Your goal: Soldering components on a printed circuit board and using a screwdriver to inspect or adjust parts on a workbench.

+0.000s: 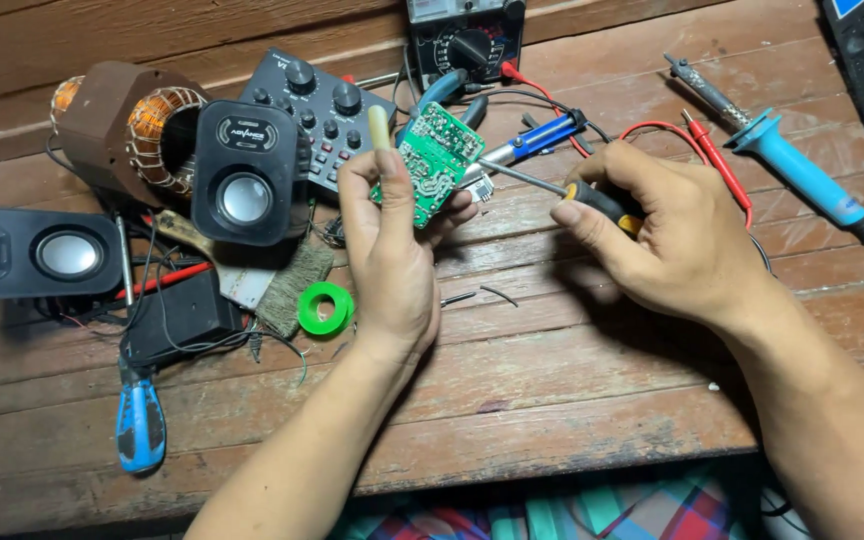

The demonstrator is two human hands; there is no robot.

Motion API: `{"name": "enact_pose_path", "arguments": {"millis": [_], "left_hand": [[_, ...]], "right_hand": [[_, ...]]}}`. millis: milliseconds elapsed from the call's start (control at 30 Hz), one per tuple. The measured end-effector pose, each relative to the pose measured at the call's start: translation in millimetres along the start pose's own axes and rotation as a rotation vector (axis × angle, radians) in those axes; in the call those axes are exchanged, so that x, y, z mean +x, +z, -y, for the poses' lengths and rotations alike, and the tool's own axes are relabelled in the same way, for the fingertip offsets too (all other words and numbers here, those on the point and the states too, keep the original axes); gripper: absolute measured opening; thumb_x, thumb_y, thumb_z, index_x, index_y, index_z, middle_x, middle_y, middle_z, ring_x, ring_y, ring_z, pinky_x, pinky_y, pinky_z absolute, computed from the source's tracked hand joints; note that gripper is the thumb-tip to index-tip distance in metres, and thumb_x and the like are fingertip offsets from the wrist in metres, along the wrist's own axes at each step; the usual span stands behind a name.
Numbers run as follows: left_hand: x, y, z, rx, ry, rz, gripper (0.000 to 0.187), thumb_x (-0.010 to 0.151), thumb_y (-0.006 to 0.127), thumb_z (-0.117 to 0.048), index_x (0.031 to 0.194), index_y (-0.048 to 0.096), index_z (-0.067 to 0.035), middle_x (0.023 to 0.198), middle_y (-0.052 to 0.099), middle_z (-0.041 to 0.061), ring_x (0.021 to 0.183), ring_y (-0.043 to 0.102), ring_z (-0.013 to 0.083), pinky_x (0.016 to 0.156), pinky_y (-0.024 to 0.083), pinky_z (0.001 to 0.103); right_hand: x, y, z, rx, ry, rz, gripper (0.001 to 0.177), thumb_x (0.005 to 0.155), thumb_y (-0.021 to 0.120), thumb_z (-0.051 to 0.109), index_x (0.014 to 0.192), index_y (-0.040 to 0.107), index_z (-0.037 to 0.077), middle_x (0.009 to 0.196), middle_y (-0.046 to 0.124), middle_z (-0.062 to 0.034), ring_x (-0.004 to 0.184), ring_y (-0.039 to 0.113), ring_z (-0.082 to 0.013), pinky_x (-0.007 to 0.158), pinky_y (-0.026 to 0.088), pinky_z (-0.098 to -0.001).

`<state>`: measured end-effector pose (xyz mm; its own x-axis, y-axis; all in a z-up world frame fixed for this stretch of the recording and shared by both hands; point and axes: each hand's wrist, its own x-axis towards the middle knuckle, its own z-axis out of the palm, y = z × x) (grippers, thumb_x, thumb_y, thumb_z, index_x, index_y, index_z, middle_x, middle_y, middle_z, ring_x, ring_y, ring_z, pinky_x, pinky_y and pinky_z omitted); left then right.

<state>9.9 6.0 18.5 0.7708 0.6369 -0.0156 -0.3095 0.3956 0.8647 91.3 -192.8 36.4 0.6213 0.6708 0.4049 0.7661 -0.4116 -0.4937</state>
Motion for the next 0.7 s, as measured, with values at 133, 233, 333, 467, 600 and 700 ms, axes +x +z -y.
{"name": "enact_pose_path", "arguments": {"millis": [133,233,333,467,600,700], "left_hand": [[5,-1,1,-0.044,-0.035,0.026,0.036,0.097,0.056,-0.041,0.113,0.049,-0.010,0.098,0.066,0.013,0.070,0.071,0.0242,0.060,0.061,0.030],[4,0,-4,-0.068,-0.034,0.018,0.030,0.100,0.053,-0.042,0.106,0.051,-0.013,0.091,0.064,0.006,0.065,0.066,0.0171,0.051,0.046,0.021],[3,2,-9,-0.095,-0.063,0.035,0.028,0.100,0.053,-0.043,0.101,0.051,-0.015,0.081,0.057,0.001,0.057,0.059,0.0138,0.045,0.034,0.020],[2,3,-13,0.029,0.006,-0.002,0.033,0.098,0.050,-0.049,0.091,0.048,-0.017,0.075,0.045,-0.003,0.052,0.051,0.0082,0.038,0.037,0.020],[8,-1,-8,0.088,0.066,-0.054,0.035,0.099,0.047,-0.049,0.094,0.053,-0.014,0.082,0.047,0.000,0.056,0.052,0.0064,0.033,0.042,0.023],[8,-6,-15,0.484,0.348,-0.033,0.046,0.101,0.038,-0.054,0.084,0.055,-0.015,0.074,0.050,-0.005,0.072,0.048,0.0094,0.071,0.041,0.027]], "right_hand": [[-2,5,-6,-0.042,0.007,-0.012,0.021,0.102,0.069,0.027,0.103,0.065,0.007,0.081,0.067,-0.0042,0.066,0.058,-0.0223,0.066,0.043,-0.0362],[-3,7,-7,-0.057,0.030,0.013,0.021,0.103,0.066,0.030,0.103,0.064,0.009,0.073,0.061,-0.0038,0.061,0.055,-0.0226,0.062,0.040,-0.0381],[-5,9,-6,-0.025,0.028,0.060,0.021,0.102,0.063,0.030,0.101,0.062,0.009,0.075,0.063,-0.0035,0.064,0.059,-0.0228,0.066,0.042,-0.0371],[-8,13,-5,-0.039,0.072,0.119,0.023,0.102,0.062,0.032,0.106,0.063,0.009,0.074,0.066,-0.0053,0.065,0.063,-0.0277,0.065,0.045,-0.0398],[-11,17,4,-0.050,-0.006,0.208,0.026,0.098,0.063,0.035,0.106,0.062,0.011,0.076,0.069,-0.0069,0.063,0.067,-0.0302,0.063,0.048,-0.0406],[-8,14,16,0.025,-0.011,0.305,0.021,0.096,0.062,0.038,0.099,0.065,0.017,0.068,0.069,-0.0009,0.055,0.064,-0.0278,0.056,0.046,-0.0384]]}}
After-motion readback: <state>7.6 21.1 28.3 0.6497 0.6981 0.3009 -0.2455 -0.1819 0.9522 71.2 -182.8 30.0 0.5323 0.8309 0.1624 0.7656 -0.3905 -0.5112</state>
